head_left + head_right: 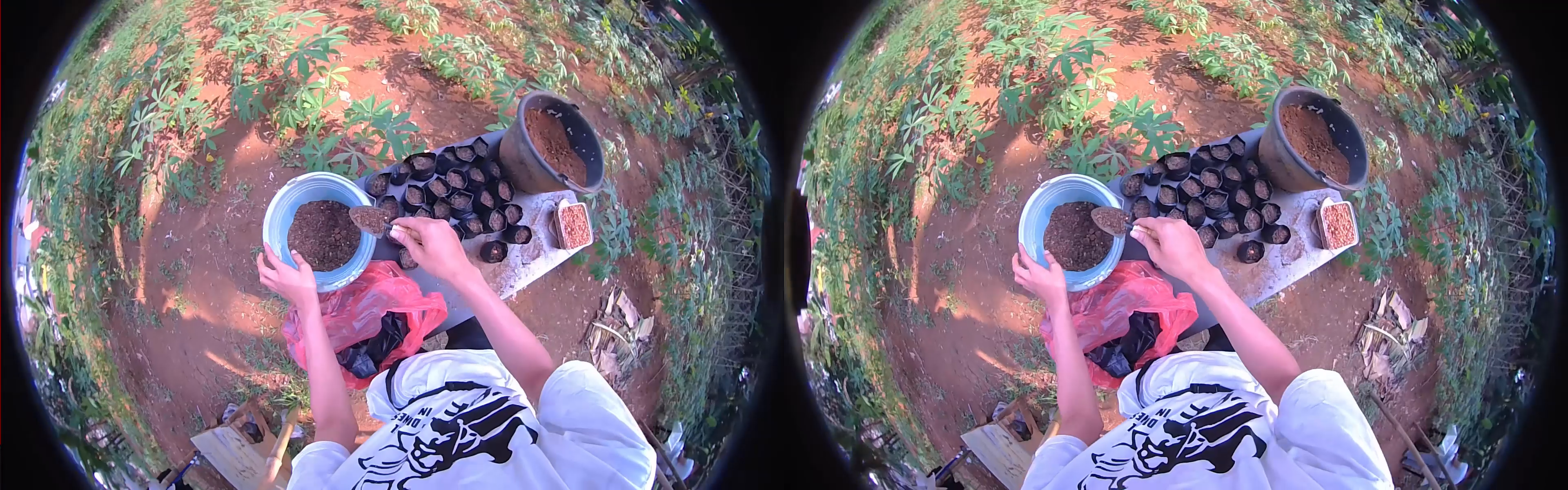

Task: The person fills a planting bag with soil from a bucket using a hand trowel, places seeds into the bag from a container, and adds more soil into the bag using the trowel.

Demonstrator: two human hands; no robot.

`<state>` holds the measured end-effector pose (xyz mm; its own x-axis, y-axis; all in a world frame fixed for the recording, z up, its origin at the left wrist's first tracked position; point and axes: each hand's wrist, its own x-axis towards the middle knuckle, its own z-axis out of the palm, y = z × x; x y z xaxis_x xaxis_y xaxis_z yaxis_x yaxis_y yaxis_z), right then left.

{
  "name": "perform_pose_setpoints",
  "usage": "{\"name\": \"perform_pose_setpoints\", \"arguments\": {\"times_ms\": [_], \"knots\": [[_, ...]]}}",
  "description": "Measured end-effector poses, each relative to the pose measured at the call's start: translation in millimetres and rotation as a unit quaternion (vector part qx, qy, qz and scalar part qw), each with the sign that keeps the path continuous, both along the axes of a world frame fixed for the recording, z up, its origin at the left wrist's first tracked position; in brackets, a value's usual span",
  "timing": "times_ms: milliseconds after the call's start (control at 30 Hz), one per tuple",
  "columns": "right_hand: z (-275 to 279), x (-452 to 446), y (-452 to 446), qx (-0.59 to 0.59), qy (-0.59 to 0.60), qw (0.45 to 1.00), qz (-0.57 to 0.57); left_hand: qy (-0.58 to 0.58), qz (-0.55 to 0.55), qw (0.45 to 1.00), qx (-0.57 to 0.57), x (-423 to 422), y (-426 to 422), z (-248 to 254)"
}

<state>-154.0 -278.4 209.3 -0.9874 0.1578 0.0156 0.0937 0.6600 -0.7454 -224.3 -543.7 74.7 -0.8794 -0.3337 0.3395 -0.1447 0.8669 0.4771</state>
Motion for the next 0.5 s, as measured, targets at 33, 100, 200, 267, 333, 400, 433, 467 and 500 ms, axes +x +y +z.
{"name": "perform_pose_setpoints", "arguments": {"times_ms": [33, 100, 200, 267, 333, 400, 433, 467, 500], "knots": [[2, 14, 15, -0.006, -0.003, 1.000, -0.015, 0.028, -0.012, 0.999, 0.009, 6, 12, 13], [4, 43, 42, -0.024, -0.008, 0.999, -0.043, 0.048, -0.102, 0.993, 0.034, 24, 39, 34], [4, 86, 85, 0.006, -0.024, 0.995, -0.093, 0.043, -0.217, 0.962, 0.158, 61, 97, 55], [-5, 113, 117, 0.017, -0.029, 0.993, -0.115, -0.014, -0.265, 0.934, 0.239, 91, 138, 52], [-20, 139, 147, 0.034, -0.048, 0.989, -0.133, 0.008, -0.334, 0.909, 0.250, 118, 185, 57], [-35, 160, 178, 0.058, -0.080, 0.984, -0.148, -0.123, -0.362, 0.865, 0.324, 145, 219, 39], [-37, 168, 190, 0.060, -0.083, 0.983, -0.150, -0.152, -0.379, 0.856, 0.317, 153, 236, 33], [-42, 175, 203, 0.076, -0.094, 0.982, -0.148, -0.183, -0.393, 0.846, 0.311, 162, 251, 28], [-49, 182, 216, 0.094, -0.106, 0.980, -0.143, -0.196, -0.408, 0.843, 0.289, 169, 264, 18]]}}
